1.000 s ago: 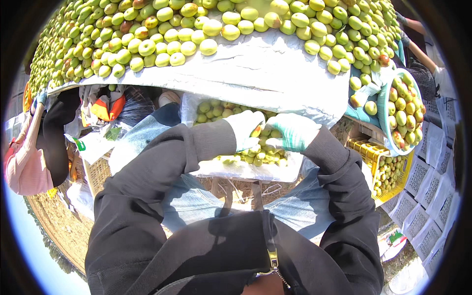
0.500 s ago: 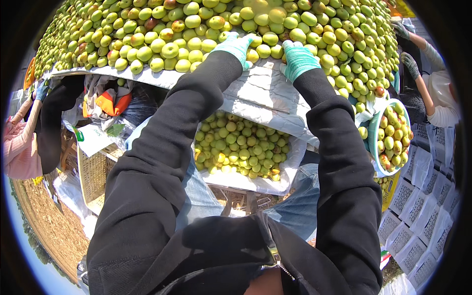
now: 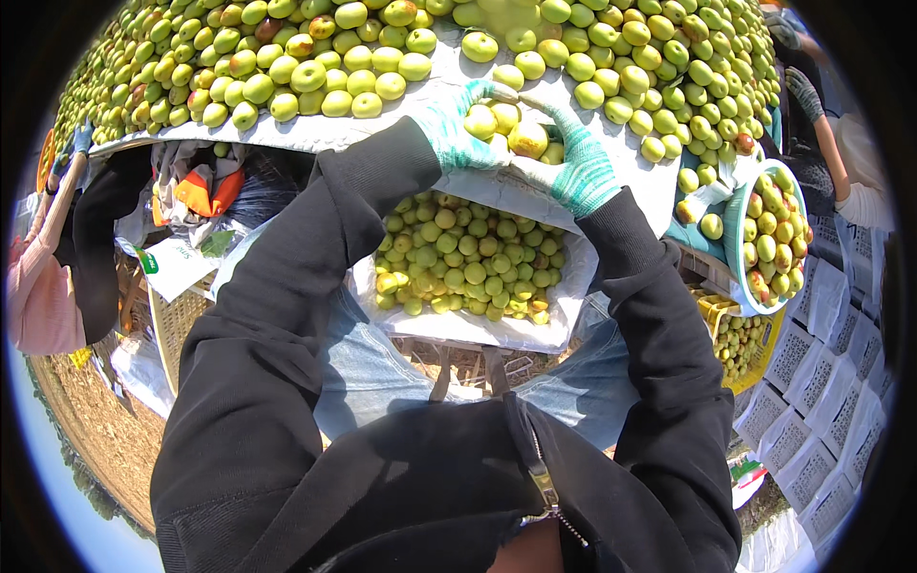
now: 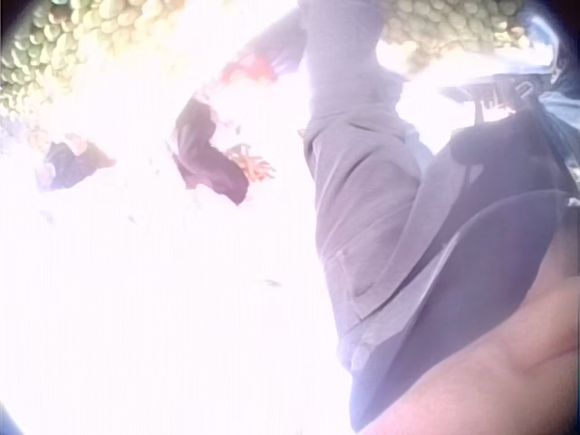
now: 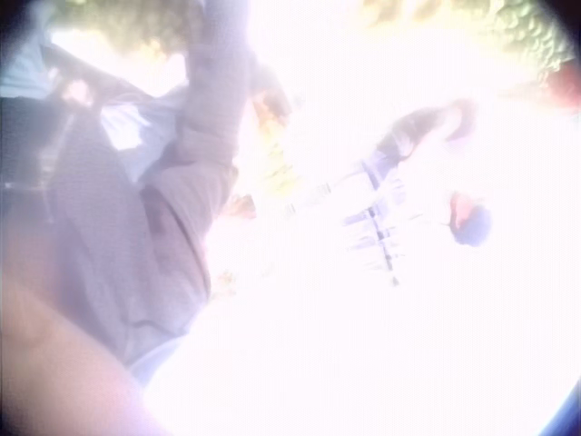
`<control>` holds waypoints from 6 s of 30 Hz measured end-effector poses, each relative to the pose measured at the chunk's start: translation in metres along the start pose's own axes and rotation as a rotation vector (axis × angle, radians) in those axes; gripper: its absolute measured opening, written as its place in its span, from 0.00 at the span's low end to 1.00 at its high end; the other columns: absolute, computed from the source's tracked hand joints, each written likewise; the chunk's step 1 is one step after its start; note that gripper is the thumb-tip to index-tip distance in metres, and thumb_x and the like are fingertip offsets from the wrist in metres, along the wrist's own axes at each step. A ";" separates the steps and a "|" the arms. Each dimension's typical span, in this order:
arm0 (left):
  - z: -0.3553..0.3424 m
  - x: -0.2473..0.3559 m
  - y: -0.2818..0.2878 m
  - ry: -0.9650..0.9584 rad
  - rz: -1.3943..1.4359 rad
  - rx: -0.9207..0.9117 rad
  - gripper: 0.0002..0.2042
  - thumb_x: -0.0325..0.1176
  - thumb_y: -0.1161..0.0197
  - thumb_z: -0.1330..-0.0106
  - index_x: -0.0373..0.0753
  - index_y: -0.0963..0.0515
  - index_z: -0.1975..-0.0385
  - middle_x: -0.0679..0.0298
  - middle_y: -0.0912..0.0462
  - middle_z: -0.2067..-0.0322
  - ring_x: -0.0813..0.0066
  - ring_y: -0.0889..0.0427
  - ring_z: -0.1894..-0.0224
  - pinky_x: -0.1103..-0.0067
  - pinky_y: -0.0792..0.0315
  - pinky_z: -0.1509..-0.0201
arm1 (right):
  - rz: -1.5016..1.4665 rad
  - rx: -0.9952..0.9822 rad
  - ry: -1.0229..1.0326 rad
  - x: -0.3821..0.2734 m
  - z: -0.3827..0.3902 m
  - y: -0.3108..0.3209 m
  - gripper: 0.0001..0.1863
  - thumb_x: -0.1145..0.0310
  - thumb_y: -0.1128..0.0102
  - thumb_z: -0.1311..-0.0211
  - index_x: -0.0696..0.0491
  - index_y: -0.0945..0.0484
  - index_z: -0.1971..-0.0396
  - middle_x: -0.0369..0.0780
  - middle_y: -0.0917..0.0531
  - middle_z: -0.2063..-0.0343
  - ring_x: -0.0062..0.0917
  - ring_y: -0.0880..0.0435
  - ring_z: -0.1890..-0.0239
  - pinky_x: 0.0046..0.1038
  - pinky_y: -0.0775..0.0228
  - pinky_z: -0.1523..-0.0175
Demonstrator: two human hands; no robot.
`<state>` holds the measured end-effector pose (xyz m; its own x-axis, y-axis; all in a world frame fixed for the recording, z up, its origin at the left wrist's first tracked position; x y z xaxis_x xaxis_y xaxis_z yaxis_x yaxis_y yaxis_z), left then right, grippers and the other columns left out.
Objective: The person sorts green apples from a large pile on a table into a white crate, using both hands to pick and place them. The person occasionally moves apples between a blue bowl and the crate while continuing to sort.
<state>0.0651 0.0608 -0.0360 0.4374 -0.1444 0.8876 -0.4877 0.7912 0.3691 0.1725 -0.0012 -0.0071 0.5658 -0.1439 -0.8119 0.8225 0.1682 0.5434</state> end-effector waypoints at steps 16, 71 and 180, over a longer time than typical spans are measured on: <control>0.076 0.032 -0.089 -0.187 0.480 -0.327 0.31 0.36 0.32 0.44 0.38 0.34 0.40 0.58 0.26 0.48 0.71 0.26 0.47 0.76 0.33 0.41 | 0.033 -0.038 0.192 -0.007 0.106 -0.017 0.31 0.64 0.28 0.52 0.54 0.28 0.47 0.42 0.24 0.53 0.29 0.25 0.50 0.31 0.32 0.44; -0.032 0.002 0.054 -0.071 -0.353 0.706 0.23 0.38 0.34 0.43 0.41 0.27 0.47 0.50 0.31 0.45 0.57 0.31 0.44 0.68 0.37 0.39 | -2.309 -0.059 -0.283 -0.001 0.111 -0.003 0.29 0.42 0.57 0.38 0.47 0.32 0.44 0.48 0.29 0.46 0.45 0.28 0.45 0.57 0.36 0.46; 0.129 -0.151 -0.094 0.333 -0.131 -0.014 0.21 0.36 0.33 0.42 0.41 0.34 0.52 0.59 0.23 0.61 0.75 0.23 0.63 0.77 0.26 0.62 | 0.058 -0.163 -0.303 0.092 0.108 -0.144 0.27 0.59 0.24 0.62 0.53 0.25 0.60 0.44 0.18 0.66 0.33 0.19 0.63 0.30 0.27 0.56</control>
<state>-0.0528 -0.0689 -0.1692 0.7189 -0.0459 0.6936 -0.4016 0.7870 0.4683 0.1125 -0.1441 -0.1366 0.6232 -0.4082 -0.6671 0.7820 0.3346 0.5258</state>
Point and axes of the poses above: each hand's wrist, its own z-axis away from the middle knuckle, its own y-axis out of the back of the hand, x = y × z, the point moved 9 cm from there along -z, towards the middle knuckle
